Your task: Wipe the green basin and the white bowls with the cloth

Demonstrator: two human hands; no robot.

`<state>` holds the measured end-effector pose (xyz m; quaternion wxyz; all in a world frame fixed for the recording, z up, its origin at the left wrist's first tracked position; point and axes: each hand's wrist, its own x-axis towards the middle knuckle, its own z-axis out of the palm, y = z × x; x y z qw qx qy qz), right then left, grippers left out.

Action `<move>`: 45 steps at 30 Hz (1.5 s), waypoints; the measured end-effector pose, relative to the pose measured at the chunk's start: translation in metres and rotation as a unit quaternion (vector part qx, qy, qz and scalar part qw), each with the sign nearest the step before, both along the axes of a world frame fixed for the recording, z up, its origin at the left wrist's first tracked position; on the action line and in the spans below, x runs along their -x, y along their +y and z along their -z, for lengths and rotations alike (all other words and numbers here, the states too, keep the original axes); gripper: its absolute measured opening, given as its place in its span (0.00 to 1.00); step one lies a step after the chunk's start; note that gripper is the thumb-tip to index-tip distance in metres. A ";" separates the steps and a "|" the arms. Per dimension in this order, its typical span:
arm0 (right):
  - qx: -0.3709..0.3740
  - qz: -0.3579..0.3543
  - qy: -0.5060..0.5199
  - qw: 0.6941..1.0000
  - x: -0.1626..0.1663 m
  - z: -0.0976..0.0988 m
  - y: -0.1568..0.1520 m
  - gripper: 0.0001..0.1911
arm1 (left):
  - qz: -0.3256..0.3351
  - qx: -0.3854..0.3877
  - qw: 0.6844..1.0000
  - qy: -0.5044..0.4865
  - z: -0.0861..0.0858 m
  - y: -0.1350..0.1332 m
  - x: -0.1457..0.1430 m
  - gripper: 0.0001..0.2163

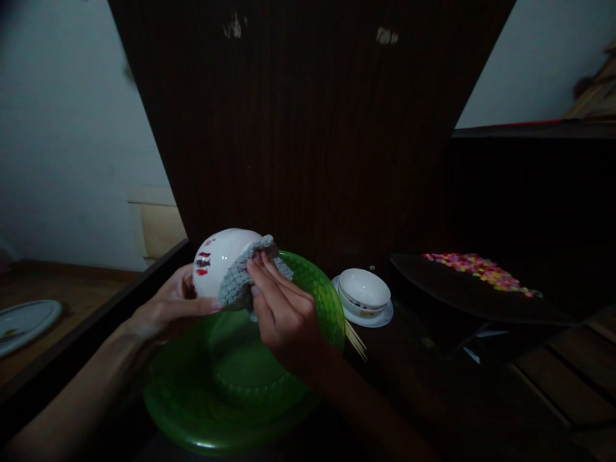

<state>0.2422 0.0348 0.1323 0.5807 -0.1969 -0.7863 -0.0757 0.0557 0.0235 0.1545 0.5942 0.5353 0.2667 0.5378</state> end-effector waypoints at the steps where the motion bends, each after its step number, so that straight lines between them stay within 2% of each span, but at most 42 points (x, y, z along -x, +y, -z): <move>1: -0.005 -0.004 -0.005 1.000 -0.001 -0.001 0.001 0.27 | 0.011 0.003 1.000 0.014 0.000 -0.001 0.000 0.16; 4: -0.022 -0.002 -0.029 0.999 -0.005 -0.003 0.009 0.28 | 0.016 0.003 0.999 0.030 0.000 -0.003 0.000 0.19; 8: -0.030 0.035 -0.045 0.998 -0.010 -0.001 0.022 0.26 | -0.023 -0.003 1.000 0.020 0.003 -0.003 -0.001 0.19; 14: 0.011 0.057 -0.028 0.998 -0.009 0.002 0.020 0.18 | -0.078 0.024 0.996 -0.029 0.008 0.007 -0.004 0.21; 18: 0.001 0.046 -0.026 0.999 -0.004 0.004 0.007 0.18 | -0.043 0.026 0.998 -0.028 0.009 0.010 -0.004 0.23; 21: -0.014 0.038 -0.032 0.999 -0.002 0.005 0.004 0.22 | 0.000 0.011 1.000 -0.025 0.009 0.009 -0.004 0.26; 24: -0.011 0.021 -0.034 0.999 -0.004 0.003 0.010 0.26 | 0.015 0.011 1.000 -0.012 0.006 0.005 -0.005 0.27; 27: -0.022 0.017 -0.032 0.999 -0.007 0.004 0.022 0.29 | 0.019 0.020 1.000 0.005 0.004 0.001 -0.004 0.28; 32: -0.023 0.048 -0.021 0.998 -0.012 0.008 0.032 0.27 | -0.009 0.004 1.000 -0.011 0.006 0.002 -0.001 0.26; 39: 0.015 0.059 -0.043 0.997 -0.009 0.007 0.007 0.20 | -0.032 0.010 0.999 -0.035 0.005 0.007 -0.001 0.27; 45: 0.021 0.032 -0.069 0.997 -0.008 0.005 0.000 0.28 | 0.012 0.038 0.999 -0.035 0.008 0.000 -0.006 0.32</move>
